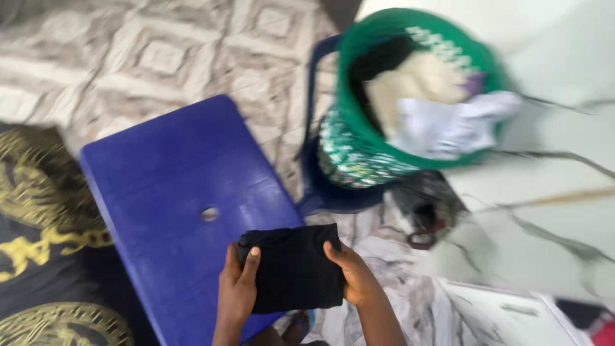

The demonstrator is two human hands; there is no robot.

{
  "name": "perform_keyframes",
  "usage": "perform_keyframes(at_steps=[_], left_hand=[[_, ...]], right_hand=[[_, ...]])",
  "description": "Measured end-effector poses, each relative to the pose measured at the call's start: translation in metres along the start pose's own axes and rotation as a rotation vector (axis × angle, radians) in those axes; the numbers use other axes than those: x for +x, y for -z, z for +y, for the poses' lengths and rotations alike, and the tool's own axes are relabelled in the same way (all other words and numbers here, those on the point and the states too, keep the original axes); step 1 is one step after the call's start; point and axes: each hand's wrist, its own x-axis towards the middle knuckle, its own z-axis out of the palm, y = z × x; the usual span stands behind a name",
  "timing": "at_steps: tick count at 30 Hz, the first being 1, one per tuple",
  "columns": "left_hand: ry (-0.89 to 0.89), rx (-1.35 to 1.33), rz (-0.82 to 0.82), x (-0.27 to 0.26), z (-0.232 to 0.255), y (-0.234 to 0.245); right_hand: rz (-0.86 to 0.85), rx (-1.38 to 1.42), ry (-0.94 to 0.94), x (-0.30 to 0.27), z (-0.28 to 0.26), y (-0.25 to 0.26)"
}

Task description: The person takes items of clothing from a basket, folds them on a small blue stool, and places them into a closet.

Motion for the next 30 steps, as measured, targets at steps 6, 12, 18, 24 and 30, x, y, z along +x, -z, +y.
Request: perform_keyframes(at_steps=[6,12,18,24,30], left_hand=[[0.153,-0.233,-0.274,-0.035,0.019,-0.078],[0.373,-0.296,-0.581,-0.067,0.058,-0.141],[0.24,0.012,-0.684,-0.083,0.096,-0.214],[0.173,0.128,-0.942,-0.113,0.117,-0.264],[0.17,0.217,-1.098,-0.149,0.114,-0.308]], right_hand=[[0.177,0.041,0.289,-0.118,-0.047,0.021],[0.291,0.119,0.502,-0.191,-0.075,0.054],[0.491,0.266,0.649,-0.239,-0.09,0.082],[0.681,0.376,0.797,-0.282,-0.081,0.11],[0.9,0.463,0.754,-0.313,-0.069,0.161]])
